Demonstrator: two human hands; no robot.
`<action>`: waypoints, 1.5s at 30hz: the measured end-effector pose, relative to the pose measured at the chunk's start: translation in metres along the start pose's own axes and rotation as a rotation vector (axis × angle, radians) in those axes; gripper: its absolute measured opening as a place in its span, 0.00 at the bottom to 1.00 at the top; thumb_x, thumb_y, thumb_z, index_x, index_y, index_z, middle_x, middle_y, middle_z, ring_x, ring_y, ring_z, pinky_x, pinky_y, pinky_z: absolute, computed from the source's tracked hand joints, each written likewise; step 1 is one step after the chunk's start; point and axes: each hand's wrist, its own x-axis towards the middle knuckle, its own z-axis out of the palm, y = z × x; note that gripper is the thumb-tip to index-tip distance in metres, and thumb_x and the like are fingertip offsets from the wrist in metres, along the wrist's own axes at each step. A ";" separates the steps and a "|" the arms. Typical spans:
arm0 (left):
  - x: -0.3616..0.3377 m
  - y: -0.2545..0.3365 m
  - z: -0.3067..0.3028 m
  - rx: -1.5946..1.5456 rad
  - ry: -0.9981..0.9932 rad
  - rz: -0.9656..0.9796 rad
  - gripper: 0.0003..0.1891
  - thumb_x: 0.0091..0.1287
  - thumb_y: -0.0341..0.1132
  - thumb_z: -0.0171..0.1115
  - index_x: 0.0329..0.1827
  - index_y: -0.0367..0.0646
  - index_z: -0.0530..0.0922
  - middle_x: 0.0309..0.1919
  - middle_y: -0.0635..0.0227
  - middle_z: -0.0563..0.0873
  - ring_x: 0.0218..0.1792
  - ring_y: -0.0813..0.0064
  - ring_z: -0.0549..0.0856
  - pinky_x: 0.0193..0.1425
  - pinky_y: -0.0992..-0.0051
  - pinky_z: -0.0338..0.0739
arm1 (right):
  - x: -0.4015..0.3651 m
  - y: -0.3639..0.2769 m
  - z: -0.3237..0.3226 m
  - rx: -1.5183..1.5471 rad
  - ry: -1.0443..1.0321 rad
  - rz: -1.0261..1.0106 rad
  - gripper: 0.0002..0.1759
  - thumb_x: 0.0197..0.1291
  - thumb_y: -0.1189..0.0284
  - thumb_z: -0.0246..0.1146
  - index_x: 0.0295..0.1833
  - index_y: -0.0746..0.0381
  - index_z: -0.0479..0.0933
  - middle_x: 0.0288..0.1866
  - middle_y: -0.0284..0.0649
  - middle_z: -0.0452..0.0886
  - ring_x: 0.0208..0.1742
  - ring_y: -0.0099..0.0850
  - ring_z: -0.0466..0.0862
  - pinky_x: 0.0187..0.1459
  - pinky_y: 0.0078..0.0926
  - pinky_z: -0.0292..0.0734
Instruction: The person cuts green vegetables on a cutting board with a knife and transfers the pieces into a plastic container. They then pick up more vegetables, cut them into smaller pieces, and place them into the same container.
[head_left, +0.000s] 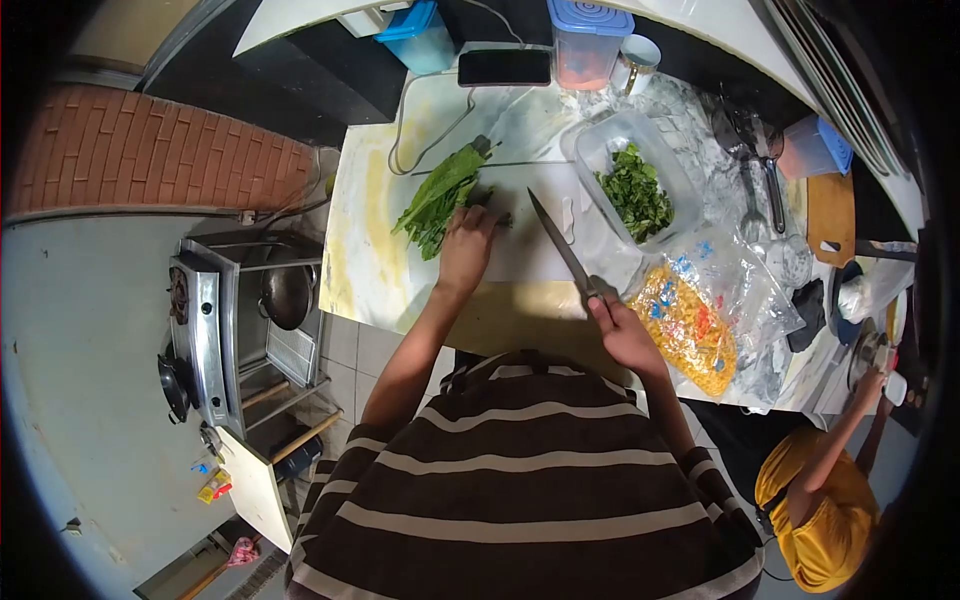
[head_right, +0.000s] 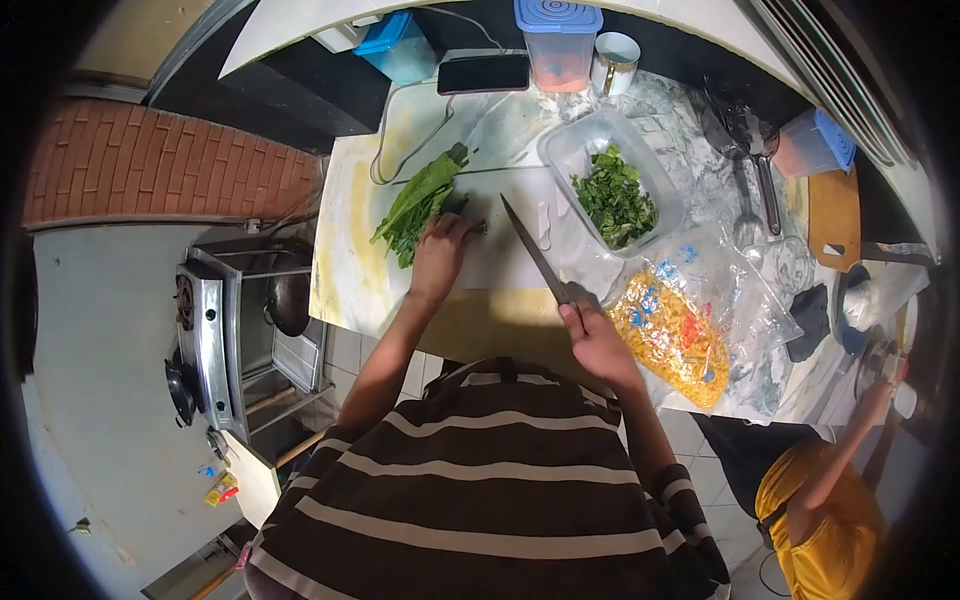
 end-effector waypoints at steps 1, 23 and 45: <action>0.002 0.003 0.008 -0.001 0.001 0.003 0.11 0.62 0.33 0.67 0.46 0.44 0.83 0.41 0.62 0.83 0.47 0.55 0.82 0.53 0.60 0.78 | -0.001 -0.004 -0.005 0.026 -0.016 0.042 0.31 0.77 0.51 0.45 0.66 0.68 0.70 0.55 0.63 0.80 0.60 0.60 0.77 0.61 0.43 0.71; 0.010 0.023 0.038 -0.329 0.297 0.097 0.06 0.61 0.23 0.64 0.41 0.37 0.83 0.41 0.63 0.84 0.42 0.59 0.83 0.46 0.63 0.79 | 0.011 -0.011 0.026 -0.435 0.165 -0.019 0.21 0.76 0.56 0.46 0.59 0.64 0.66 0.25 0.61 0.81 0.30 0.64 0.82 0.33 0.61 0.77; 0.015 0.015 0.040 -0.268 0.267 0.090 0.05 0.64 0.26 0.63 0.42 0.39 0.82 0.43 0.65 0.84 0.43 0.60 0.81 0.49 0.63 0.76 | 0.042 -0.045 0.039 -0.516 0.177 0.049 0.22 0.76 0.58 0.47 0.61 0.66 0.65 0.28 0.63 0.82 0.32 0.64 0.83 0.34 0.60 0.78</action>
